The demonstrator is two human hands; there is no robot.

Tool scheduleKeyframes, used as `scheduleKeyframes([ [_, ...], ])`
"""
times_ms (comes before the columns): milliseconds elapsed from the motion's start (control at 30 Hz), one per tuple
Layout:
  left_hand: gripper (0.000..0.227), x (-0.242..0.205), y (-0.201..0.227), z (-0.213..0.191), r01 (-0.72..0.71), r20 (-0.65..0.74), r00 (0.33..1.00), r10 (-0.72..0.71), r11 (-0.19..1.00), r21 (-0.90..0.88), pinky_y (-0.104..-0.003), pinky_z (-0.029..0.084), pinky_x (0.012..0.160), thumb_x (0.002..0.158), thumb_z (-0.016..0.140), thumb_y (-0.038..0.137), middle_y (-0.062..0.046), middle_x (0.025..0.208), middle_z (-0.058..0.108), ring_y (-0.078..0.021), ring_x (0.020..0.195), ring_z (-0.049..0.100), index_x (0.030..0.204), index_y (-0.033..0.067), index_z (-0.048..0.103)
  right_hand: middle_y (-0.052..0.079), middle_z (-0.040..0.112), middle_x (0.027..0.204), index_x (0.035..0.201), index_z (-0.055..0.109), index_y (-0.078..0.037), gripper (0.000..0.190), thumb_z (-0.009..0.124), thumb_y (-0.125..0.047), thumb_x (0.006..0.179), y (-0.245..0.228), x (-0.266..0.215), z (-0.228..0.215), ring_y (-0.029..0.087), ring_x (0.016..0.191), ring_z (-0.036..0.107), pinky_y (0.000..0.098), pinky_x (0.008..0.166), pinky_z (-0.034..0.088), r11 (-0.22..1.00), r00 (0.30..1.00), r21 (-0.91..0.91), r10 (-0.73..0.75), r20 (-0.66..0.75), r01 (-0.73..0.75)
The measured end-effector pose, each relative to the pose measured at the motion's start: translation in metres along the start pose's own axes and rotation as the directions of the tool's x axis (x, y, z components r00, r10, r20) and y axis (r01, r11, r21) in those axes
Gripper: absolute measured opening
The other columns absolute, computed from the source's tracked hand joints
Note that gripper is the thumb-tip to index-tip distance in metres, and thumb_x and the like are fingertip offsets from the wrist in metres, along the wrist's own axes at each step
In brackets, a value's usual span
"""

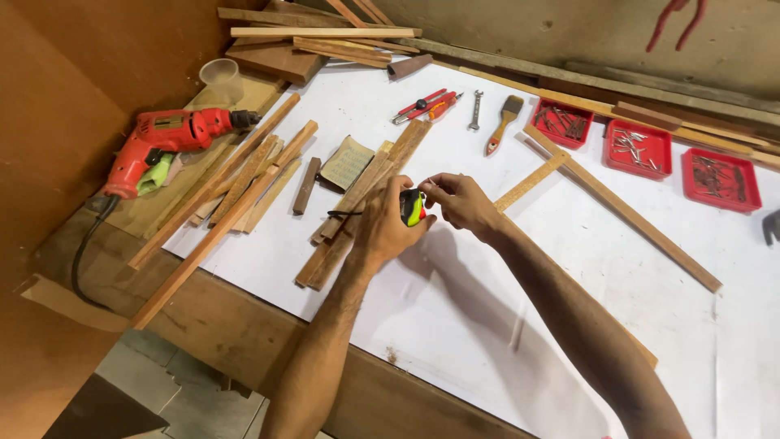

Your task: The person assembles a small wooden frame structure on a workbench. They position and align wood strips, measure pieces with a tape measure and a steel ruler, mark cut or nail positions with a pencil, take nails from red trays, and hammer nails to fasten a cross piece to the frame, pressing the assembly together by hand.

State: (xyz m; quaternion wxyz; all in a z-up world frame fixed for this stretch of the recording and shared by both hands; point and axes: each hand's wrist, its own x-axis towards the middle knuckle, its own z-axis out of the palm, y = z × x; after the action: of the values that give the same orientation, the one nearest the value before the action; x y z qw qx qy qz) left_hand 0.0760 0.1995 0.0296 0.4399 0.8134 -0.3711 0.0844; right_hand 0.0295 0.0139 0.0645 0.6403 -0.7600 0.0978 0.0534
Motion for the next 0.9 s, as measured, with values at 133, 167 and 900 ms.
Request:
scheduleKeyframes([
  [133,0.071,-0.007,0.028,0.014,-0.073,0.109,0.991,0.080,0.995,-0.067,-0.046,0.057,0.087,0.074,0.093,0.042,-0.017,0.110,0.068,-0.0338,0.104,0.068,0.122,0.0059,0.056,-0.001,0.068,0.082,0.106,0.070,-0.009,0.025,0.067,-0.032,0.096,0.017,-0.042,-0.039,0.005,0.051,0.043,0.0227,0.041,0.033,0.996,0.998,-0.085,0.004,-0.055,-0.009],
  [167,0.077,-0.008,0.038,0.017,-0.072,0.173,0.981,0.089,0.992,-0.101,-0.045,0.057,0.086,0.070,0.095,0.045,-0.018,0.110,0.067,-0.0336,0.103,0.068,0.122,0.0061,0.055,0.000,0.064,0.081,0.105,0.072,-0.008,0.025,0.071,-0.030,0.096,0.026,-0.052,-0.051,0.006,0.055,0.044,0.0239,0.044,0.036,0.992,1.000,-0.127,-0.003,-0.011,0.001],
  [900,0.032,0.089,0.233,0.234,-0.239,0.765,0.635,0.106,0.969,0.064,-0.046,0.057,0.084,0.091,0.066,0.045,-0.004,0.104,0.077,-0.0224,0.096,0.070,0.107,0.0207,0.079,0.000,0.064,0.073,0.090,0.073,-0.004,0.019,0.078,-0.023,0.090,0.129,-0.247,-0.277,0.004,0.051,0.040,0.0229,0.041,0.028,0.985,0.872,0.092,0.172,-0.459,-0.146],
])
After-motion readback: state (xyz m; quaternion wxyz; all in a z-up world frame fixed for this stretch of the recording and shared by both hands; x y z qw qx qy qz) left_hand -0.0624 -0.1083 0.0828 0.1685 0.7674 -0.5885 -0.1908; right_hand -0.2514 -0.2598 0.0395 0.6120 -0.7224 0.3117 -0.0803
